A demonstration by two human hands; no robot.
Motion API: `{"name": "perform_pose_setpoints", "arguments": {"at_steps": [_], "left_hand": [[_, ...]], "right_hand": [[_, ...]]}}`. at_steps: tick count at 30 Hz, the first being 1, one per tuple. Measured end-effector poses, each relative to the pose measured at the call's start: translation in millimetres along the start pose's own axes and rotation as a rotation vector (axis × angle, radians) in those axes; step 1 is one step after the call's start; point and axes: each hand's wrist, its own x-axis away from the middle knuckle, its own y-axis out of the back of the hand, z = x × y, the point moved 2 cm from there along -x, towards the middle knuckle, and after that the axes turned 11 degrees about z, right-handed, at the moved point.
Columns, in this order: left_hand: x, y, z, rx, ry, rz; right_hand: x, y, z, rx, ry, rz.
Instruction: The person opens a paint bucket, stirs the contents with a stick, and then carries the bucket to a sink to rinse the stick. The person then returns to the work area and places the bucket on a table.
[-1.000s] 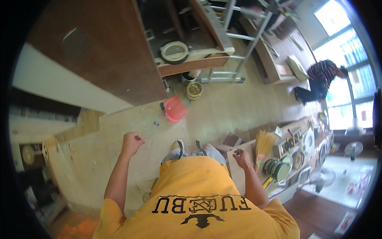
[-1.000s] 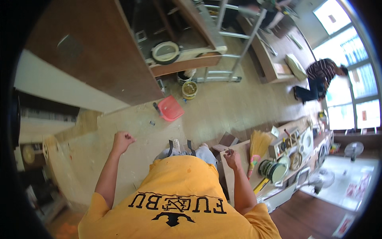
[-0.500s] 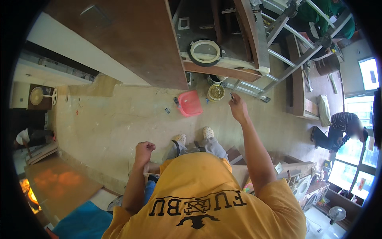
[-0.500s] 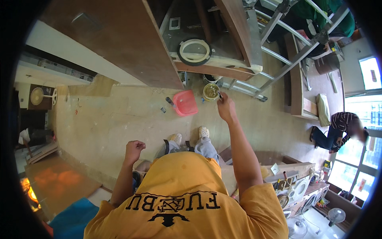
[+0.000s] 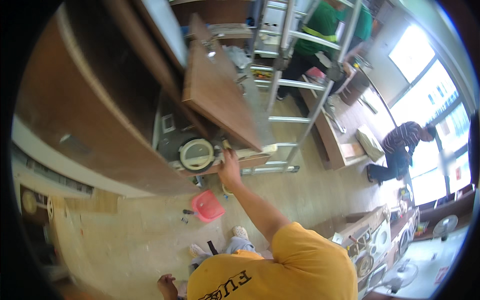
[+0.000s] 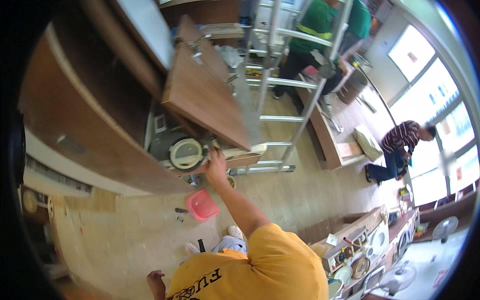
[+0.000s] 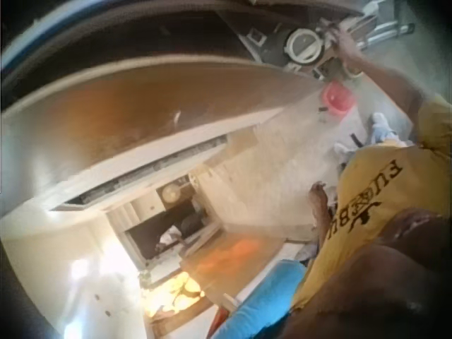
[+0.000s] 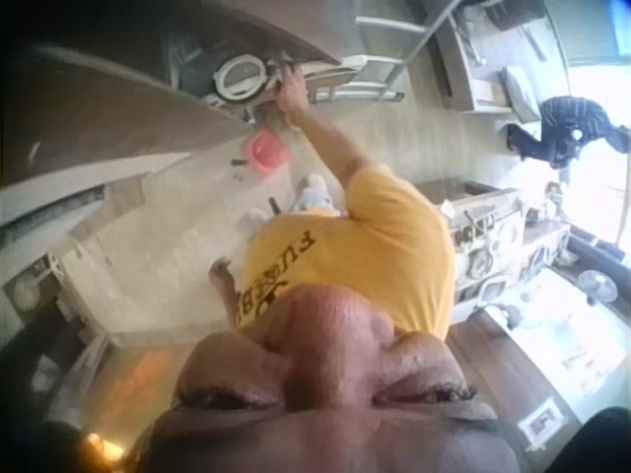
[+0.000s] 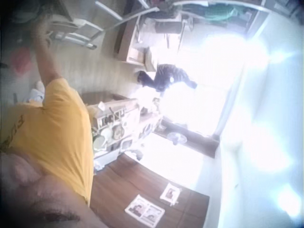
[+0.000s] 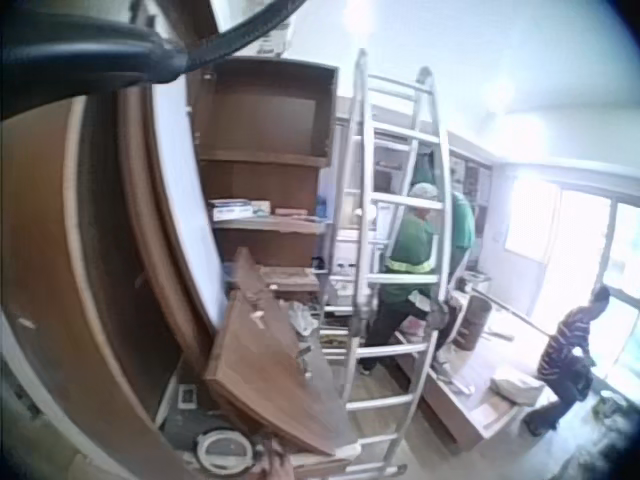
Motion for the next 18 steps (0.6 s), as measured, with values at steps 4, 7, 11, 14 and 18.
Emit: {"name": "perform_pose_setpoints", "arguments": {"at_steps": [4,7,11,14,18], "left_hand": [[-37.6,-3.5,65.1,-0.992,0.032,0.407],[-65.1,25.4,41.8,-0.675,-0.170,0.094],[-90.7,84.2,48.1,0.142,0.028,-0.089],[-107.8,136.5,76.0,0.229,0.119,-0.121],[-126.9,206.8,109.0,0.323,0.157,-0.166]], "right_hand": [[145.1,-60.0,-49.9,-0.024,-0.256,0.311],[272.5,-62.3,-108.6,0.257,-0.481,0.651],[341.3,-42.5,-141.6,0.571,-0.517,1.185],[314.6,-43.7,-75.6,0.433,-0.781,1.317],[254.6,-119.8,5.6,0.187,-0.914,1.248]]}}
